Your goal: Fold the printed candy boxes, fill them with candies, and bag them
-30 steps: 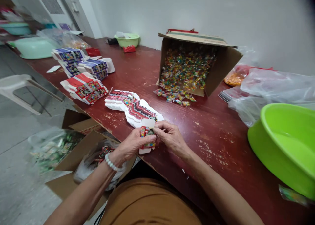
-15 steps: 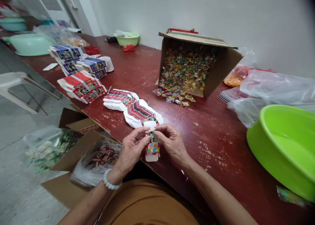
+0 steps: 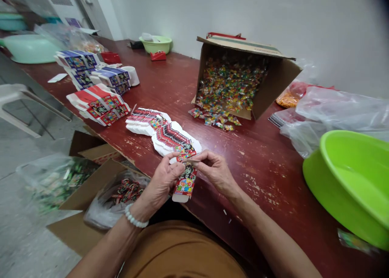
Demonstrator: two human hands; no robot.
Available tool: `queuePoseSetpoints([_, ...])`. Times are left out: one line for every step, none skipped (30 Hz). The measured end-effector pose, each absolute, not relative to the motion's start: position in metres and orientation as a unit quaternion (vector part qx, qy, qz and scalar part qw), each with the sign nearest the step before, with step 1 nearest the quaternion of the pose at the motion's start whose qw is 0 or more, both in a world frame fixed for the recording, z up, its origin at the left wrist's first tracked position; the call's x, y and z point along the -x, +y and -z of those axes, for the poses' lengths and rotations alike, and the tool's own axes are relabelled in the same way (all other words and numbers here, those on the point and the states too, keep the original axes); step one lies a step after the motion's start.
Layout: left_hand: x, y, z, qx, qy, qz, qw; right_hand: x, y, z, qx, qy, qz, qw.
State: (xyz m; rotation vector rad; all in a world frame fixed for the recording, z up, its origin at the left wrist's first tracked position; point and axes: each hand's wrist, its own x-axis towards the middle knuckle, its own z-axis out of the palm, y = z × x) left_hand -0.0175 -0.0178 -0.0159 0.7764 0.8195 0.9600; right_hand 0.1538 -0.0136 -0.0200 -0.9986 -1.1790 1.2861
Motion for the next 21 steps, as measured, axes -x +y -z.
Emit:
queuePoseSetpoints([0.017, -0.017, 0.017, -0.332, 0.363, -0.403, 0.771, -0.153, -0.015, 0.022, 0.425, -0.5, -0.529, 0.539])
queuePoseSetpoints([0.017, -0.017, 0.018, -0.315, 0.356, -0.368, 0.8, -0.153, -0.017, 0.023, 0.429, -0.515, -0.516, 0.533])
queuePoseSetpoints([0.016, -0.017, 0.019, -0.297, 0.353, -0.337, 0.821, -0.153, -0.018, 0.023, 0.432, -0.54, -0.5, 0.521])
queuePoseSetpoints([0.016, -0.017, 0.02, -0.279, 0.357, -0.316, 0.834, -0.154, -0.019, 0.022, 0.432, -0.57, -0.481, 0.507])
queuePoseSetpoints([0.014, -0.017, 0.021, -0.263, 0.366, -0.306, 0.838, -0.154, -0.02, 0.02, 0.431, -0.598, -0.463, 0.493])
queuePoseSetpoints([0.013, -0.017, 0.022, -0.254, 0.377, -0.304, 0.837, -0.155, -0.02, 0.018, 0.429, -0.617, -0.452, 0.481])
queuePoseSetpoints([0.012, -0.017, 0.023, -0.254, 0.386, -0.309, 0.831, -0.155, -0.02, 0.015, 0.429, -0.623, -0.453, 0.472])
queuePoseSetpoints([0.011, -0.016, 0.023, -0.265, 0.394, -0.317, 0.821, -0.155, -0.019, 0.012, 0.432, -0.618, -0.465, 0.464])
queuePoseSetpoints([0.01, -0.016, 0.023, -0.289, 0.4, -0.328, 0.805, -0.154, -0.017, 0.009, 0.436, -0.605, -0.484, 0.458])
queuePoseSetpoints([0.009, -0.016, 0.022, -0.32, 0.408, -0.34, 0.784, -0.154, -0.015, 0.007, 0.437, -0.589, -0.507, 0.452])
queuePoseSetpoints([0.009, -0.016, 0.022, -0.351, 0.416, -0.351, 0.762, -0.153, -0.013, 0.006, 0.436, -0.574, -0.528, 0.448])
queuePoseSetpoints([0.009, -0.016, 0.021, -0.38, 0.421, -0.358, 0.742, -0.153, -0.011, 0.005, 0.434, -0.56, -0.546, 0.447])
queuePoseSetpoints([0.009, -0.015, 0.02, -0.406, 0.424, -0.36, 0.725, -0.153, -0.009, 0.004, 0.431, -0.544, -0.563, 0.448])
queuePoseSetpoints([0.01, -0.015, 0.019, -0.425, 0.425, -0.358, 0.715, -0.153, -0.007, 0.004, 0.427, -0.526, -0.582, 0.448])
queuePoseSetpoints([0.011, -0.014, 0.018, -0.439, 0.425, -0.352, 0.71, -0.153, -0.005, 0.004, 0.422, -0.508, -0.603, 0.448])
queuePoseSetpoints([0.011, -0.014, 0.018, -0.447, 0.424, -0.344, 0.708, -0.154, -0.004, 0.004, 0.418, -0.492, -0.62, 0.447])
queuePoseSetpoints([0.012, -0.013, 0.018, -0.453, 0.425, -0.338, 0.707, -0.154, -0.004, 0.005, 0.415, -0.477, -0.634, 0.446])
queuePoseSetpoints([0.012, -0.012, 0.018, -0.458, 0.425, -0.334, 0.706, -0.155, -0.004, 0.005, 0.414, -0.465, -0.642, 0.447])
queuePoseSetpoints([0.012, -0.011, 0.019, -0.46, 0.426, -0.332, 0.705, -0.155, -0.004, 0.007, 0.414, -0.455, -0.648, 0.449])
queuePoseSetpoints([0.012, -0.01, 0.019, -0.459, 0.426, -0.331, 0.706, -0.155, -0.004, 0.008, 0.416, -0.448, -0.649, 0.452])
queuePoseSetpoints([0.012, -0.009, 0.02, -0.456, 0.427, -0.331, 0.707, -0.155, -0.005, 0.009, 0.42, -0.443, -0.647, 0.457])
